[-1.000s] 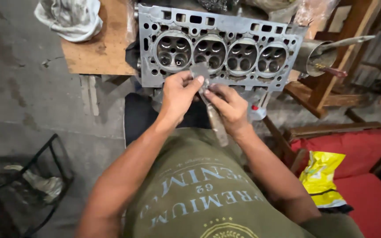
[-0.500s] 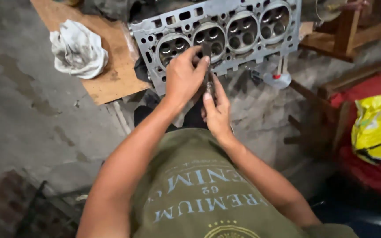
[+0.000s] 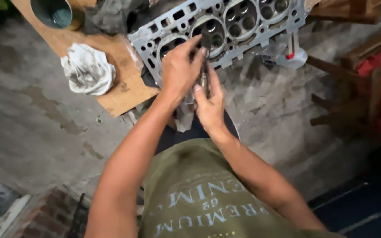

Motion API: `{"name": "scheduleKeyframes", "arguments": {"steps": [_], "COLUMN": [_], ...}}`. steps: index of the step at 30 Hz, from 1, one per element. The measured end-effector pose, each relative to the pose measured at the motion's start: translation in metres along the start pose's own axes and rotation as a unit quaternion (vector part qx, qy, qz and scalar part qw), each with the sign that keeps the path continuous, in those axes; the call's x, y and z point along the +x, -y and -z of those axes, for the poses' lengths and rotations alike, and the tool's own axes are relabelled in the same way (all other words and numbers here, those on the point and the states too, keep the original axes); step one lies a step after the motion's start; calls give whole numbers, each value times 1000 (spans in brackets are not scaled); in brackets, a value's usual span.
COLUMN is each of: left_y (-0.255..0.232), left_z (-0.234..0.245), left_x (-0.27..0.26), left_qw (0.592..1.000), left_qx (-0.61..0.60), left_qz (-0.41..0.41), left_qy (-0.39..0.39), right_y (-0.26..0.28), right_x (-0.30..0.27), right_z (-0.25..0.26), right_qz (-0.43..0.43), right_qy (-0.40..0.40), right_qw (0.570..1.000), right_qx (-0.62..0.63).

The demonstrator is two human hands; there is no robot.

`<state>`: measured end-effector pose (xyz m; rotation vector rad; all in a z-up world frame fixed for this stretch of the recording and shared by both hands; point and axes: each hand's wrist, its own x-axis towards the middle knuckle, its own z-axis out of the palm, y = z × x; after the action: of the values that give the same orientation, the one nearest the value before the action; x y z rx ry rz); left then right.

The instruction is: Cleaning an engine cylinder head using a brush and a scraper to remove carbon deposits

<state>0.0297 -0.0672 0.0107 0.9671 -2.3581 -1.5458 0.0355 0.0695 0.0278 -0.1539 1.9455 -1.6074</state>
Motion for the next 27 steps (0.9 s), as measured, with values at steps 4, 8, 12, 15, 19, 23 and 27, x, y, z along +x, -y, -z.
{"name": "scheduleKeyframes", "arguments": {"steps": [4,8,12,15,19,23,27], "left_y": [0,-3,-5,-5,1,26,32], "left_z": [0,-2,4,-1,0,-7,3], "left_x": [9,12,14,16,9,16,1], "left_qw": [1000,995,998,997,998,987,992], "left_qx": [-20,-72,-58,-56,-23,-96,-27], "left_qz": [10,72,15,-12,-48,-130,-104], "left_qy": [2,8,27,45,41,11,67], "right_y": [2,6,21,21,13,-8,-30], "right_x": [12,14,15,19,15,25,13], "right_z": [-2,-3,-7,-6,-15,-25,-35], "right_qz": [56,18,-83,-73,-51,70,70], "right_qy": [23,19,-2,-23,-42,-90,-104], "right_qw": [997,1000,991,993,997,993,992], "right_qx": [-37,9,106,90,34,-26,12]}}
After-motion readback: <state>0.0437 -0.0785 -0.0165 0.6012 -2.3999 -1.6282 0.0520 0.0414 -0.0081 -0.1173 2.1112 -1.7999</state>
